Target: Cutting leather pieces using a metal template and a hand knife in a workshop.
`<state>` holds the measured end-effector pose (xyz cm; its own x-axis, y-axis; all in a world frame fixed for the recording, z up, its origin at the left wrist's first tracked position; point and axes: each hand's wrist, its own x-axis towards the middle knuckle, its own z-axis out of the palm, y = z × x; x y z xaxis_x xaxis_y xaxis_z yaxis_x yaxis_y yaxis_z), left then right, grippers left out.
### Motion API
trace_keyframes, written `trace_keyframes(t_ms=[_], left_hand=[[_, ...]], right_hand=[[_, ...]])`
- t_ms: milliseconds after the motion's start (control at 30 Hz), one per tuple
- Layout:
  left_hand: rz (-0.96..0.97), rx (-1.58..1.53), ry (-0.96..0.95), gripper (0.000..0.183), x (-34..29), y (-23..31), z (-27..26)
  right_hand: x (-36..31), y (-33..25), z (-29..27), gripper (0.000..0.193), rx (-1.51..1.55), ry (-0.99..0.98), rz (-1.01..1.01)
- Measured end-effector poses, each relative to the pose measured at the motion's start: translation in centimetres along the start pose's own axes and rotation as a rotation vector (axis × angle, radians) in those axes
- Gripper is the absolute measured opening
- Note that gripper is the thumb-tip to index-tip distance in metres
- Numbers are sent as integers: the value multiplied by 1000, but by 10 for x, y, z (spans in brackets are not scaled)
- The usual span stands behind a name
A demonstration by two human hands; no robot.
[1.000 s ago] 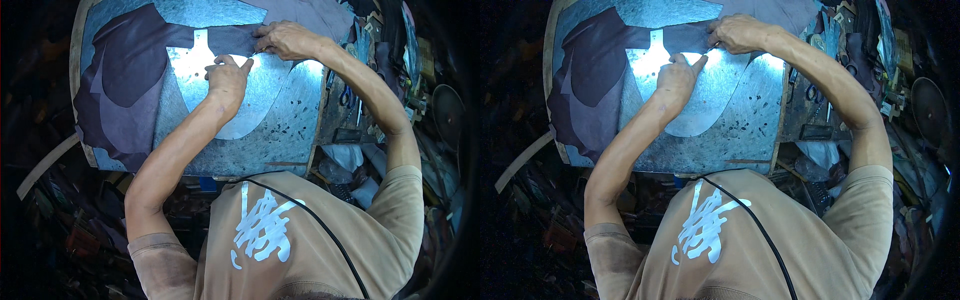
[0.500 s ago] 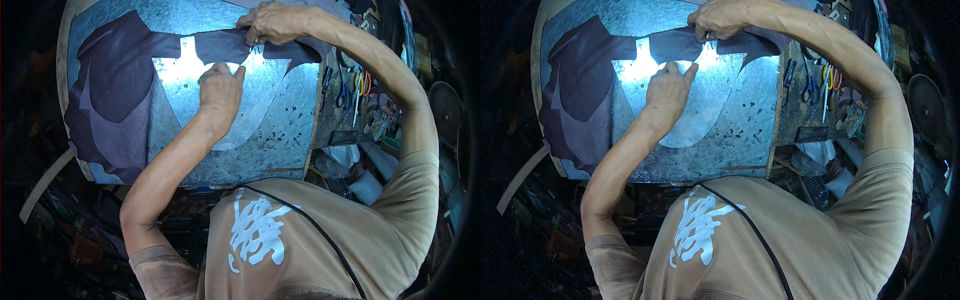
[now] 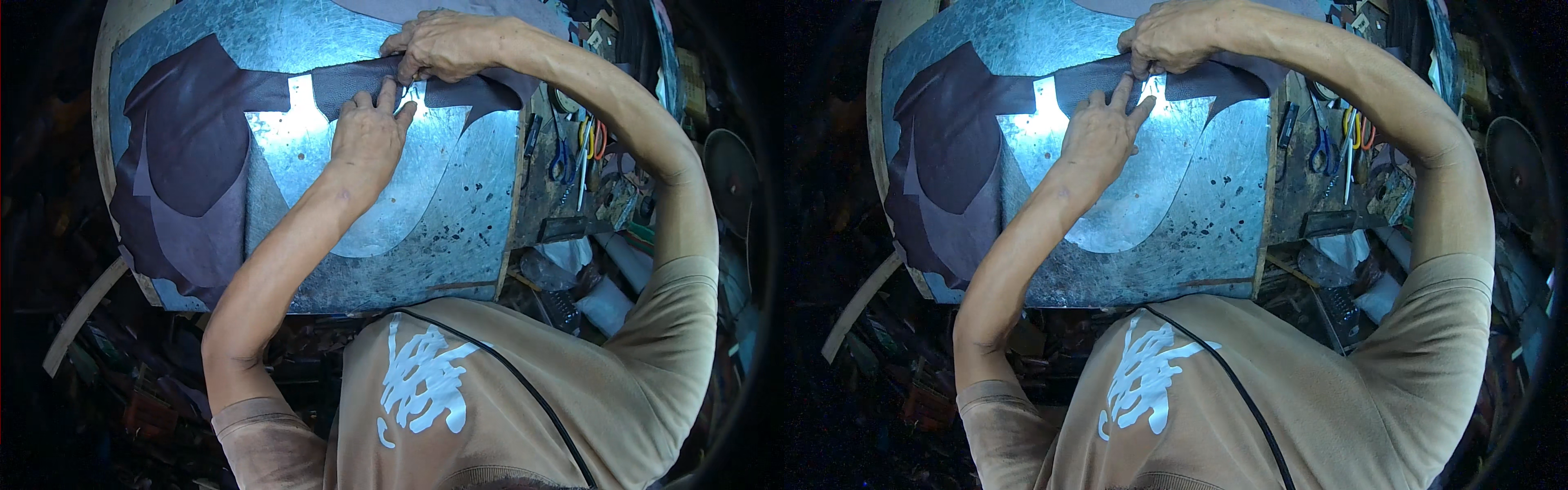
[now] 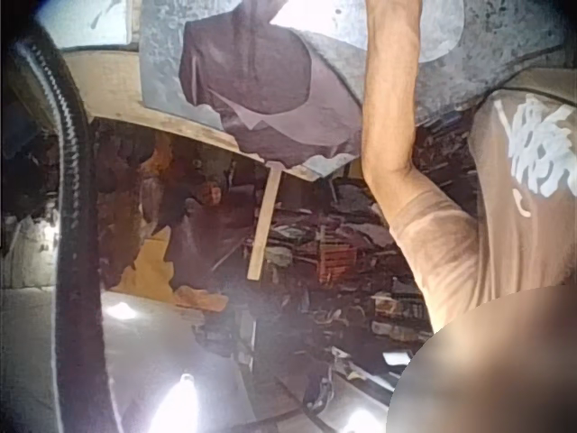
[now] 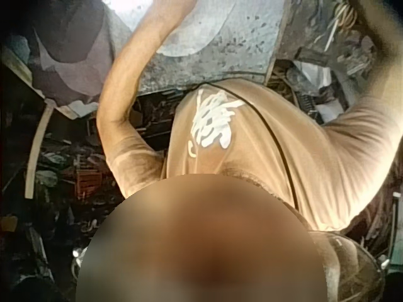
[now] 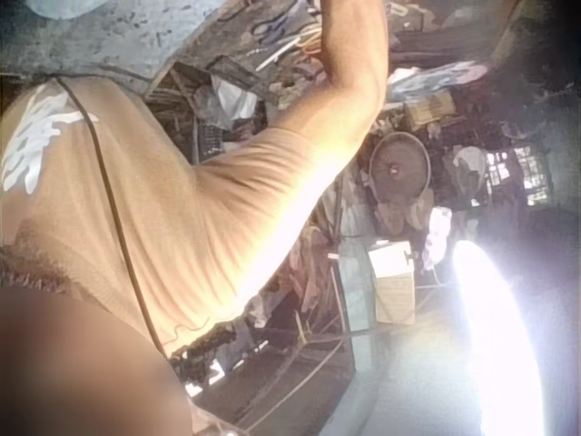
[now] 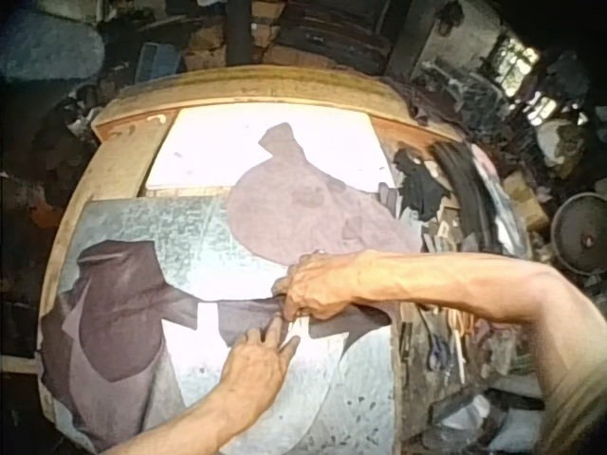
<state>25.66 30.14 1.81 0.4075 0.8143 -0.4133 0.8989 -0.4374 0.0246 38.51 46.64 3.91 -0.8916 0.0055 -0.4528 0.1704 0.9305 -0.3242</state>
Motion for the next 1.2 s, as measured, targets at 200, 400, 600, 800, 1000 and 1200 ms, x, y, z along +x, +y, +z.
trace_keyframes(t_ms=[200,400,600,800,1000,1200], left_hand=[[-18,-33,51,67,0,0,-2],[-23,-63,56,67,1,1,-2],[-21,-71,70,67,0,0,-2],[0,-48,43,69,2,1,-3],[-8,-34,2,73,-3,-4,-2],[6,-31,150,92,9,-20,-9]], right_hand=[[7,19,-6,17,43,-25,-128],[13,38,-8,14,-46,32,-156],[18,57,-18,13,-30,-18,-179],[4,48,-20,12,-31,17,-118],[-39,-21,-13,23,0,235,295],[-52,-52,76,26,348,770,576]])
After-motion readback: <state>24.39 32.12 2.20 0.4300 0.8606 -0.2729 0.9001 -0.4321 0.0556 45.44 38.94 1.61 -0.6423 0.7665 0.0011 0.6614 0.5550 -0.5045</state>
